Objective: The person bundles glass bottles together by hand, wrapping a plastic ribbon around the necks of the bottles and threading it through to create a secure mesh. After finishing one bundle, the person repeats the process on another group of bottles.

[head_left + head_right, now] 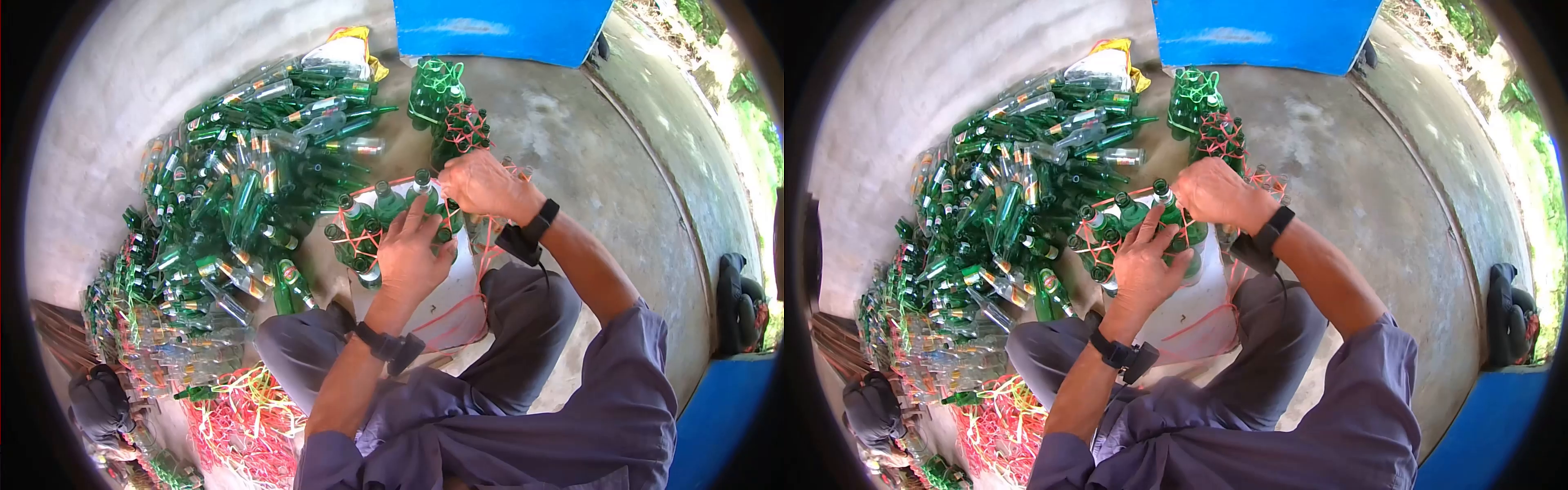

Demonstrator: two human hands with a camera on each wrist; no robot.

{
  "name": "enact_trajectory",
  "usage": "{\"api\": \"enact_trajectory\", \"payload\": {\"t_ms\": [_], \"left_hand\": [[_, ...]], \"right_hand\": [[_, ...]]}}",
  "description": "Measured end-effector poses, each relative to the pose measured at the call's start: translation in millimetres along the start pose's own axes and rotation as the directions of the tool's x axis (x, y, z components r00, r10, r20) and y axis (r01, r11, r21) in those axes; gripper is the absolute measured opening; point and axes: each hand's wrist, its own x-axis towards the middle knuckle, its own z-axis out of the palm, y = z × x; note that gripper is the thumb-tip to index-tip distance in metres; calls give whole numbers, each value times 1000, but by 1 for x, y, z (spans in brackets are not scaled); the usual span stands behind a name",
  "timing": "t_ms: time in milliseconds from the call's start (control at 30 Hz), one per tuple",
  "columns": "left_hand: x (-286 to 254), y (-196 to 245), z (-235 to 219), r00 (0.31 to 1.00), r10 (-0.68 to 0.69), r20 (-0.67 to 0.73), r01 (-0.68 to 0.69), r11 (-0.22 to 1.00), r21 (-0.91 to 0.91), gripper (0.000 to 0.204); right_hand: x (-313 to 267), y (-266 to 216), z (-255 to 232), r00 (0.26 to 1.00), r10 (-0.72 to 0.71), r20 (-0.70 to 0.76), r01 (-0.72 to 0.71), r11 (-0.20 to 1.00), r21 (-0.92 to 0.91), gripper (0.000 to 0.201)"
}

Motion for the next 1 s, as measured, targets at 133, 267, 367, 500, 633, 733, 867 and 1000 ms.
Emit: {"api": "enact_trajectory", "payload": {"t_ms": [133,267,367,500,633,733,867,1000], "left_hand": [[2,0,-1,999,19,-26,-19,1000,8,42],[1,0,-3,999,18,-28,-17,1000,14,43],[0,-2,-1,999,38,-28,-38,999,-4,44],[-1,-3,-10,997,76,-21,-77,995,-61,47],[-31,0,-37,998,-35,-59,23,983,-184,47],[-62,-3,-65,993,-23,-111,22,1000,-8,51],[-99,-27,-56,950,-288,-123,287,958,-26,76],[-115,-66,-12,799,-601,-35,541,742,-397,99]], "right_hand": [[11,20,19,983,119,140,-131,988,81,18],[-5,34,42,997,72,-9,-69,973,222,19],[-25,36,61,955,294,-43,-250,873,418,16],[-39,22,76,881,474,-8,-362,685,632,14],[-47,26,91,852,523,25,-392,605,693,13],[-51,25,94,900,437,-9,-353,739,574,14],[-61,45,123,959,284,-3,-252,856,452,18],[-64,44,130,934,355,-26,-283,786,550,14]]}}
